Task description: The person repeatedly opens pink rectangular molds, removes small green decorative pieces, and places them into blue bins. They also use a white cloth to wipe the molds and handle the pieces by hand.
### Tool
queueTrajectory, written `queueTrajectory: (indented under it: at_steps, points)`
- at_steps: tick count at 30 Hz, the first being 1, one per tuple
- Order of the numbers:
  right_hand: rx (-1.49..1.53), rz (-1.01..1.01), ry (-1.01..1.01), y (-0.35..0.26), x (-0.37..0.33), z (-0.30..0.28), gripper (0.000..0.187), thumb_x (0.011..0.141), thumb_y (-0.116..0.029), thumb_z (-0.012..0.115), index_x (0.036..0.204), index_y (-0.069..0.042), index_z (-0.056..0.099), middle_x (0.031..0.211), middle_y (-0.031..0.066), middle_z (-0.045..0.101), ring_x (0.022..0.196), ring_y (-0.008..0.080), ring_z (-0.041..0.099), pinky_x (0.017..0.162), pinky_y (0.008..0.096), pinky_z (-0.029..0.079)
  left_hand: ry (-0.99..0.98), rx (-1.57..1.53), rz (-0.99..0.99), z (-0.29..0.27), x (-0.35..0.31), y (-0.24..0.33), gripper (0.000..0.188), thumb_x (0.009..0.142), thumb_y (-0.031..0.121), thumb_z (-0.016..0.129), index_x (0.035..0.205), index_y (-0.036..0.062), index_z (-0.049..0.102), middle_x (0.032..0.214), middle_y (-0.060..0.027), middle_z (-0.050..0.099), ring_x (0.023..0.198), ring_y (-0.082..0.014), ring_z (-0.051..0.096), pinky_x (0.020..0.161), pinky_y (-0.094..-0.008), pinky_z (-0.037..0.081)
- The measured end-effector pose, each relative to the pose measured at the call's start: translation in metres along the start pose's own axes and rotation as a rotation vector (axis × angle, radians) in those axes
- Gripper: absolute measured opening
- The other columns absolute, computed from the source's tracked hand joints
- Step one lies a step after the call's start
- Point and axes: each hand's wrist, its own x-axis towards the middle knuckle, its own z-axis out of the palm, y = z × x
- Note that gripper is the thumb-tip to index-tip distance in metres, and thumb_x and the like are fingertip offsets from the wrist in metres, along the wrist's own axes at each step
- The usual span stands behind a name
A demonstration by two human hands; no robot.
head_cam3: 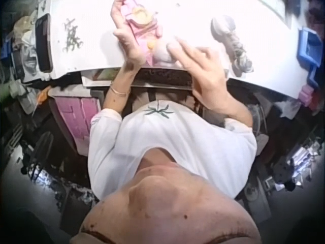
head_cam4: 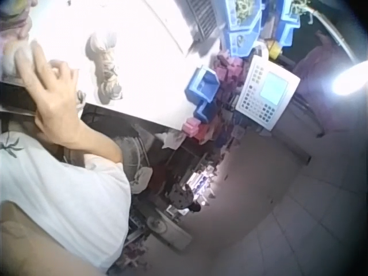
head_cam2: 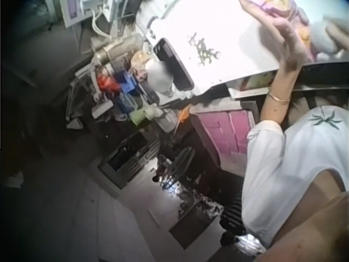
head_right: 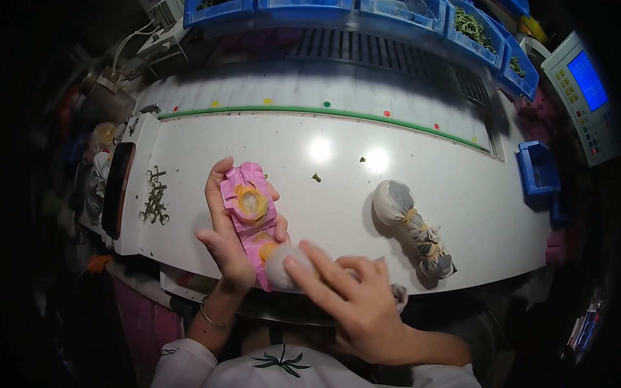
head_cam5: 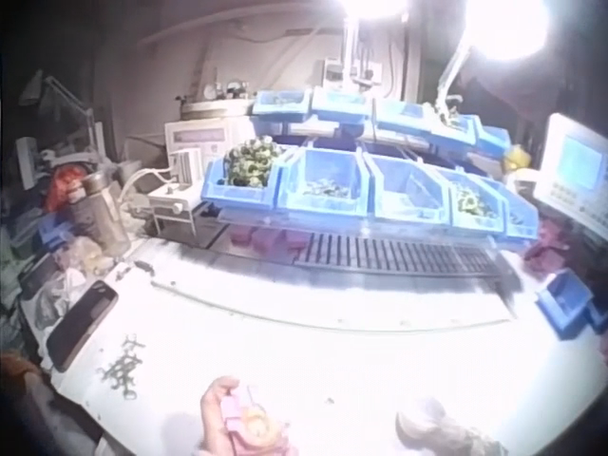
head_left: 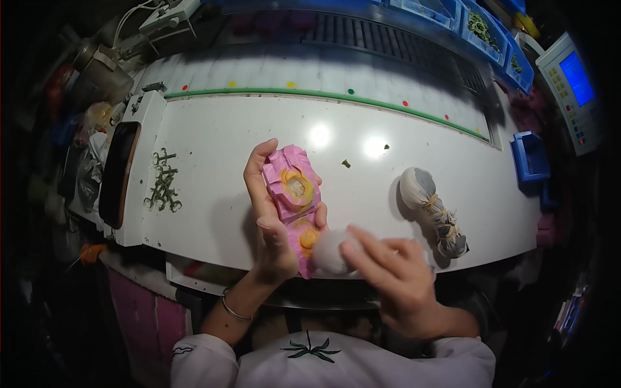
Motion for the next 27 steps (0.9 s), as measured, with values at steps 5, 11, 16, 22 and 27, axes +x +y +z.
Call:
queueTrajectory:
  at_steps: [5,11,16,22,27]
  points:
    - [-0.186,-0.069,0.006,-0.004,0.017,0.010,0.077,0.061,-0.041,0.072,0.129,-0.012,0.052,0.133,0.0126,0.049,0.085,0.0223,0.050,0.076,0.0352,0.033,0.010,0.453,0.185,0.007,0.002,0.000,0.122,0.058,0.093,0.029,0.139,0.0034,0.014,0.107,-0.0146,0.050,0.093,-0.0177,0.051,0.082,-0.0312,0.044]
    - [-0.080,-0.018,0.005,0.001,0.016,-0.003,0.081,0.057,-0.045,0.074,0.129,-0.015,0.052,0.132,0.0118,0.050,0.086,0.0226,0.050,0.077,0.0356,0.033,0.025,0.404,0.157,0.010,0.005,-0.002,0.118,0.061,0.091,0.033,0.139,0.0050,0.014,0.107,-0.0148,0.049,0.087,-0.0167,0.052,0.073,-0.0288,0.047]
    - [-0.090,0.033,-0.013,0.006,0.007,0.001,0.069,0.061,-0.008,0.063,0.129,-0.015,0.052,0.132,0.0077,0.051,0.087,0.0234,0.050,0.077,0.0362,0.035,-0.018,0.320,0.087,0.008,0.004,-0.006,0.101,0.075,0.081,0.039,0.139,0.0058,0.014,0.101,-0.0145,0.051,0.078,-0.0149,0.053,0.067,-0.0272,0.048]
    - [-0.449,0.270,0.183,0.048,0.002,-0.009,0.065,0.063,0.006,0.059,0.126,-0.010,0.055,0.127,0.0111,0.054,0.098,0.0292,0.052,0.083,0.0399,0.037,-0.319,-0.071,-0.232,-0.001,0.001,0.001,0.069,0.087,0.015,0.058,0.139,0.0101,0.013,0.093,-0.0176,0.053,0.056,-0.0160,0.054,0.053,-0.0289,0.050]
    - [0.217,0.214,0.284,0.034,0.024,-0.011,0.049,0.079,0.000,0.062,0.127,-0.001,0.051,0.115,0.0151,0.060,0.095,0.0268,0.057,0.083,0.0323,0.046,-0.468,-0.086,-0.309,0.004,-0.009,0.002,0.080,0.088,0.013,0.060,0.143,0.0122,0.003,0.095,-0.0173,0.055,0.059,-0.0162,0.056,0.056,-0.0286,0.051]
